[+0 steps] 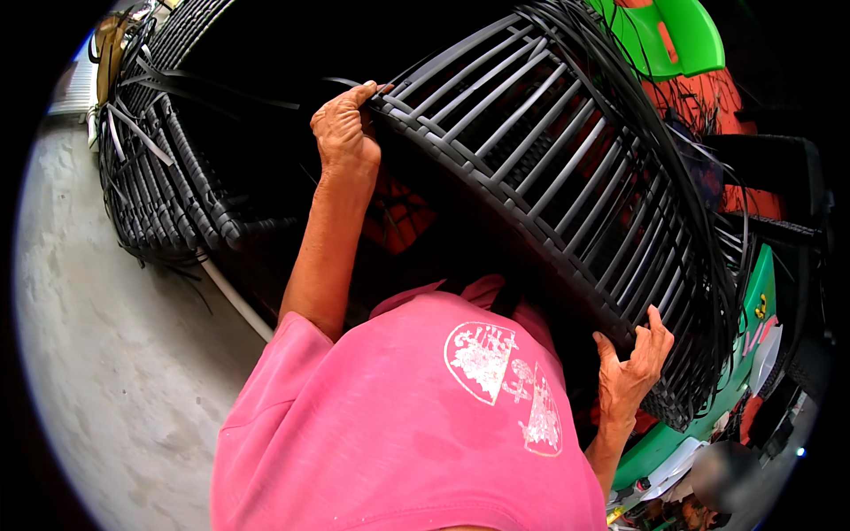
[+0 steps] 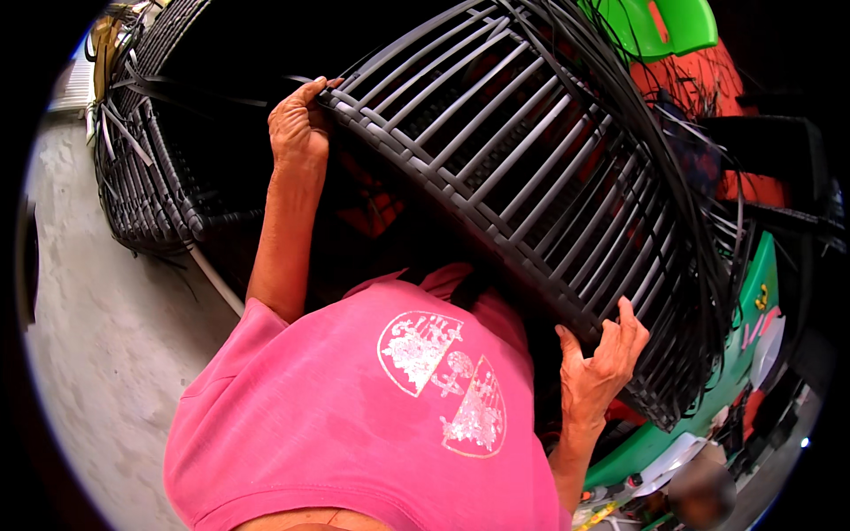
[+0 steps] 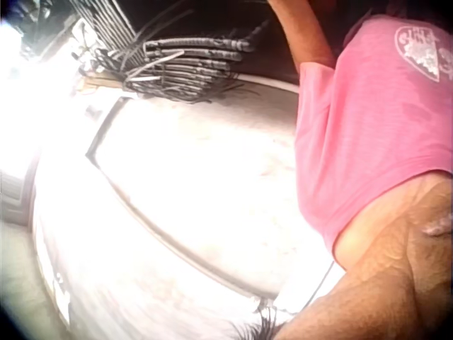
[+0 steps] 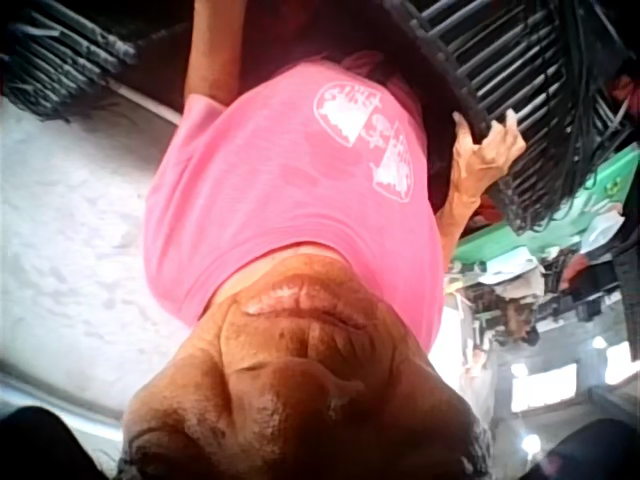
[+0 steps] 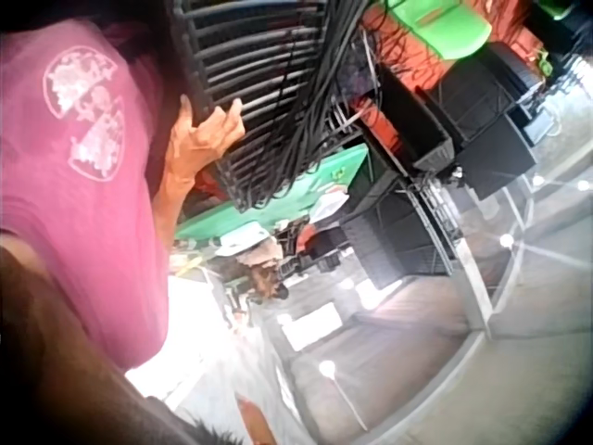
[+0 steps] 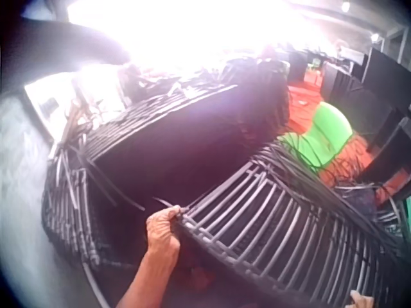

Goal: The person assembles components of black wicker furniture by inserting and securing plastic strips into the woven structure.

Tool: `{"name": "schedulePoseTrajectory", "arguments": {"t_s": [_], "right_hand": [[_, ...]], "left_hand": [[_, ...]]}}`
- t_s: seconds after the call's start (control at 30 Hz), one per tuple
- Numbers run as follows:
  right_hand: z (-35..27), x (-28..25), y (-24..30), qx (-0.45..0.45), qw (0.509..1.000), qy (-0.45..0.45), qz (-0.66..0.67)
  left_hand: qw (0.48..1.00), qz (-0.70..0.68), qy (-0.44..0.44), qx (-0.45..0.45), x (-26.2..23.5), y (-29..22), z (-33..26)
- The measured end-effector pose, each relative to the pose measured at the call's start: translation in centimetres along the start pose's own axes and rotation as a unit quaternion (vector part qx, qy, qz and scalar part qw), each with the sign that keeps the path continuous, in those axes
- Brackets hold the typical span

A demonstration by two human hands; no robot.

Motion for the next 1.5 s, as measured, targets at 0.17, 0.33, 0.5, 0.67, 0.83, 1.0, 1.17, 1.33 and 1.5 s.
{"name": "schedulePoseTrajectory", "arguments": {"t_s": [0.17,0.33,0.5,0.67,0.83,1.0,1.17,1.33,1.5], "right_hand": [[-0.1,0.1,0.1,0.001,1.000,0.009,-0.018],[2.5,-3.5,0.6,-0.051,0.987,0.123,-0.091],[11.7,-4.7,7.9,-0.214,0.975,0.027,0.049],[19.4,0.6,16.7,-0.427,0.893,0.018,0.143],[25.8,6.4,20.1,-0.433,0.874,-0.008,0.219],[26.5,13.0,19.8,-0.231,0.902,0.099,0.351],[24.9,13.1,20.8,-0.317,0.902,0.056,0.289],[24.0,12.8,20.8,-0.316,0.907,0.071,0.270],[24.0,12.9,20.6,-0.298,0.909,0.081,0.281]], "left_hand": [[0.993,-0.002,0.049,-0.106,-2.3,1.5,2.3],[0.997,0.039,0.059,-0.021,-1.6,0.9,-0.4],[0.990,0.071,0.114,-0.031,-1.7,0.6,-1.7],[0.962,0.081,0.261,-0.020,-2.7,1.7,-0.9],[0.938,0.164,0.304,0.028,-1.3,0.6,-0.8],[0.923,0.259,0.267,0.100,-2.7,1.2,1.0],[0.907,0.239,0.338,0.083,-3.3,3.8,1.3],[0.922,0.114,0.364,0.065,-3.6,4.7,1.4],[0.940,0.085,0.329,-0.010,-4.0,4.5,1.4]]}}
Point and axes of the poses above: each hand's wrist, its own z-axis towards the middle knuckle, its own x-axis out of the palm, y = z × x, the point moved 8 cm from there along z, towards the middle knuckle, and after that the axes turned 12 degrees about -x, right-handed, at the moved point
